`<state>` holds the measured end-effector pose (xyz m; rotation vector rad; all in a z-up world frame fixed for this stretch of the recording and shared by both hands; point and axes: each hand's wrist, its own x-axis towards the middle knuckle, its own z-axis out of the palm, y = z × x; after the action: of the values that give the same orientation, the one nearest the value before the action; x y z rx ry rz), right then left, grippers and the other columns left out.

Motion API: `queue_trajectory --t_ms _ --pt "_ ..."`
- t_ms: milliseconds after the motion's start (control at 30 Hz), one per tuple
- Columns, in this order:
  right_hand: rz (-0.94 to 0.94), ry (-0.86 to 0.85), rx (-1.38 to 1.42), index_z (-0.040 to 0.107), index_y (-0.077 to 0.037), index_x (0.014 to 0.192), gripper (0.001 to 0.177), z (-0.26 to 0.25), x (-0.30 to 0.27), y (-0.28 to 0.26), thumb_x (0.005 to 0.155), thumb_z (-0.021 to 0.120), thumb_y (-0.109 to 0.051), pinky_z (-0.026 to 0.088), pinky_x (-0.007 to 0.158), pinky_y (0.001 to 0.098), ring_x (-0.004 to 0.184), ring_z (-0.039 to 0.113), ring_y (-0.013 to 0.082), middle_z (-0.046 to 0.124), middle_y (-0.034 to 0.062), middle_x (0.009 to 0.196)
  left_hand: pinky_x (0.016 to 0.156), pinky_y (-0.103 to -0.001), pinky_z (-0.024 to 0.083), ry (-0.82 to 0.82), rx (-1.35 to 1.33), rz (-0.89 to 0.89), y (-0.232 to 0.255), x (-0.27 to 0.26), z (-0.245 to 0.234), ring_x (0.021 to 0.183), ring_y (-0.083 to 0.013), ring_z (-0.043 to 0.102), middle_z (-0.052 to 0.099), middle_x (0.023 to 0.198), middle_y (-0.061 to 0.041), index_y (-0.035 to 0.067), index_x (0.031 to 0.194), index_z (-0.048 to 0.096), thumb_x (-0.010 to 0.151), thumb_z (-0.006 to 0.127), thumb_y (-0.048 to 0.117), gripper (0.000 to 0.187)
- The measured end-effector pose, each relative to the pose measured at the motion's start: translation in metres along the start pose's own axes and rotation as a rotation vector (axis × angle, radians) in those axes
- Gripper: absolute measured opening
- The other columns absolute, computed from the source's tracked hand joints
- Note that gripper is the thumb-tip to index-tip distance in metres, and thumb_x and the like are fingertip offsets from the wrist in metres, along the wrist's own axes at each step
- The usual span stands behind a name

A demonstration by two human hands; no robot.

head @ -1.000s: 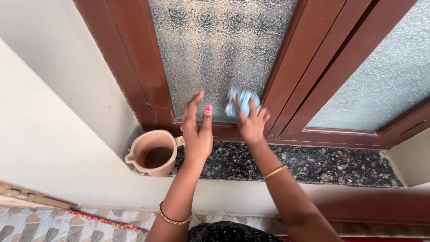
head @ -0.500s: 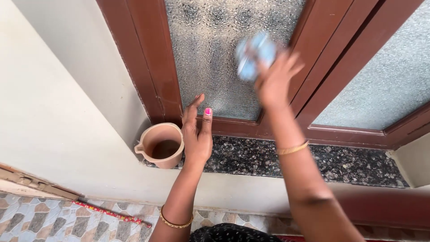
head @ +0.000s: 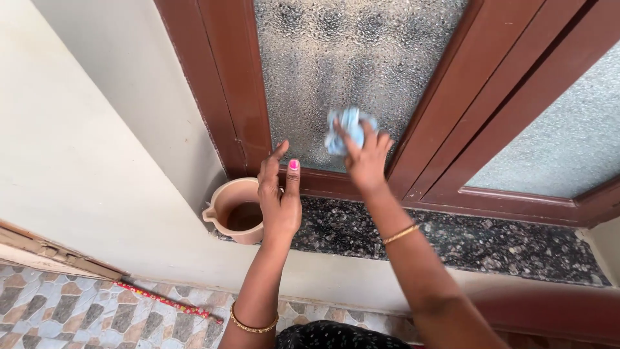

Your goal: The person cleans the glass panes and wooden frames of a window using a blue cloth and water from a plastic jug.

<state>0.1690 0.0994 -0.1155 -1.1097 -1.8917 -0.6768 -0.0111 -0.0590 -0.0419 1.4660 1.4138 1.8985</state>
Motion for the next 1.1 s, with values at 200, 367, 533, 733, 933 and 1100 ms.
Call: queue_trajectory --t_ms 200,367,533,733,933,1100 --pt "0.010 -0.214 0.052 0.066 -0.037 0.134 0.073 0.022 -0.053 -0.012 0.069 0.072 -0.004 0.034 0.099 0.0487 0.119 0.044 0.0342 0.050 0.0121 0.142 0.107 -0.036 0.045 0.010 0.028 -0.006 0.002 -0.006 -0.004 0.121 -0.0253 0.061 0.063 0.132 -0.013 0.008 0.141 0.059 0.104 0.058 0.030 0.043" --pt "-0.087 -0.444 0.104 0.073 -0.033 0.126 0.062 -0.010 -0.055 -0.019 0.068 0.080 -0.010 0.035 0.100 0.0463 0.117 0.045 0.0302 0.051 0.0050 0.142 0.099 -0.033 0.047 0.008 0.042 0.009 0.010 -0.014 -0.008 0.104 -0.0216 0.062 0.064 0.124 -0.011 0.007 0.140 0.060 0.104 0.059 0.028 0.042" --pt "-0.053 -0.422 0.079 0.078 -0.026 0.115 0.053 -0.046 -0.016 -0.007 0.066 0.079 -0.006 0.036 0.098 0.0481 0.116 0.045 0.0336 0.051 0.0115 0.140 0.105 -0.035 0.044 0.024 0.067 0.087 0.012 -0.021 -0.011 0.116 -0.0236 0.060 0.065 0.128 -0.012 0.006 0.141 0.060 0.107 0.059 0.029 0.041" --pt "0.202 0.095 0.151 0.067 -0.032 0.132 0.075 -0.085 0.063 0.035 0.069 0.060 0.007 0.025 0.112 0.0735 0.138 0.035 0.0534 0.042 0.0219 0.144 0.100 -0.034 0.046 0.004 0.049 -0.050 0.017 -0.020 -0.008 0.106 -0.0238 0.059 0.065 0.121 -0.012 0.009 0.142 0.060 0.104 0.058 0.032 0.044" --pt "0.212 0.155 0.126 0.060 -0.030 0.139 0.080 -0.008 0.012 0.021 0.066 0.064 0.001 0.009 0.110 0.0800 0.139 0.017 0.0671 0.035 0.0314 0.146 0.107 -0.035 0.043 0.027 0.024 0.017 0.014 -0.015 -0.015 0.121 -0.0249 0.059 0.063 0.133 -0.014 0.004 0.141 0.058 0.105 0.057 0.031 0.045" --pt "0.007 -0.304 0.130 0.069 -0.036 0.128 0.071 0.039 -0.062 -0.052 0.063 0.071 -0.006 0.037 0.099 0.0569 0.118 0.045 0.0367 0.049 0.0107 0.143 0.115 -0.037 0.038 0.061 0.019 0.025 0.003 -0.011 -0.031 0.134 -0.0272 0.055 0.061 0.140 -0.016 0.000 0.141 0.057 0.107 0.056 0.029 0.045"
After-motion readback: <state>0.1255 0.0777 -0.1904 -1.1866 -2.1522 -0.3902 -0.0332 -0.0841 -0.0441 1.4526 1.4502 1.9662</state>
